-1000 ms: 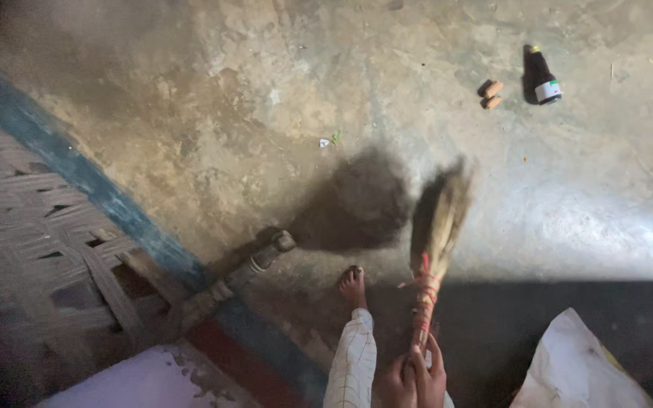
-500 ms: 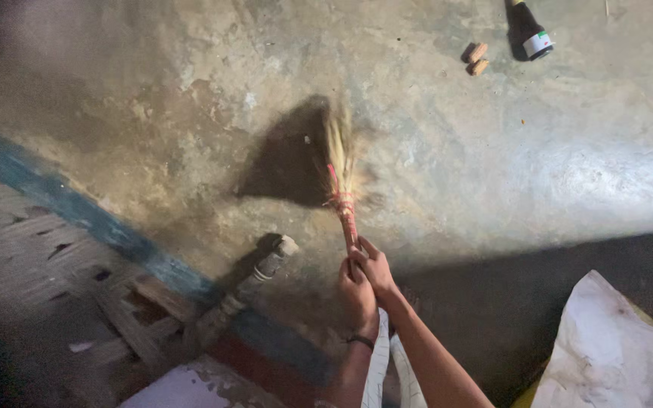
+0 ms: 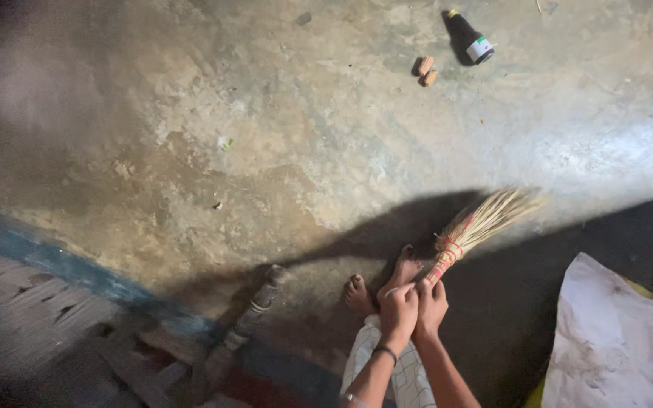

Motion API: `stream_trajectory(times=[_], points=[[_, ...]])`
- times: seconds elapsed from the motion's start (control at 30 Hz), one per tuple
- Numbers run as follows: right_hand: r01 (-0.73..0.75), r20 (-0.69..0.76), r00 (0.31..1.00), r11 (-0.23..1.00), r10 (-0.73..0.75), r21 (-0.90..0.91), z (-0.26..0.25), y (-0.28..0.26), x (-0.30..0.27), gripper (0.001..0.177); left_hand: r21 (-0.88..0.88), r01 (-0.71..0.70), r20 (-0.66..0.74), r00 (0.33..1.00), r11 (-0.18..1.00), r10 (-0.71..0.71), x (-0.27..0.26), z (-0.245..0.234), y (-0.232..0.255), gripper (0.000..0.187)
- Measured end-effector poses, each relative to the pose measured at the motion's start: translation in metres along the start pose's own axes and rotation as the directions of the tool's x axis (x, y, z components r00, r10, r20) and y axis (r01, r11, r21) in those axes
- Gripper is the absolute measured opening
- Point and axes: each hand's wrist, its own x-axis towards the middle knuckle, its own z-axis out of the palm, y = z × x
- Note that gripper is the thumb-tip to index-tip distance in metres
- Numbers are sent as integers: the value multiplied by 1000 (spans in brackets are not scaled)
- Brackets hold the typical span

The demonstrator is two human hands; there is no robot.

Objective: The person sweeps debris across a concrete floor using a small hand broom, then moves to a table area and organizes cosmetic and personal care items into a black basket.

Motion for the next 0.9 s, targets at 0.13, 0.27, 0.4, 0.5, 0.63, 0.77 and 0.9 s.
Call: stream_trajectory(times=[0.13,0.27,0.4,0.5,0.63,0.77,0.9], points=[[14,215,976,999,-23,43,38,-9,57,28,93,321,-59,947,942,-317,49,7,18,31],[97,460,888,980,-6,-175,67,-69,64,33,-210,334,-208,903,919,-376,71,-11,46,35],[-5,504,863,998,34,-59,56,-130,53,53,-238,219,-191,945,946,-266,66,-17,81,37],[-50,459,888,983,-37,175,18,-140,30,56,-154,16,-144,989,988,-39,46,-12,92,40],[71,182,976,967,-118,246,-43,-108,9,53,-99,84,112,991,992,-73,6,20,89,40],[-5,-51,999,988,13,151,-73,-52,52,49,129,149,348,919,980,-186,10,60,89,34],[-155,27,988,976,152,152,-54,-22,114,44,269,197,273,923,943,-270,64,92,76,33]])
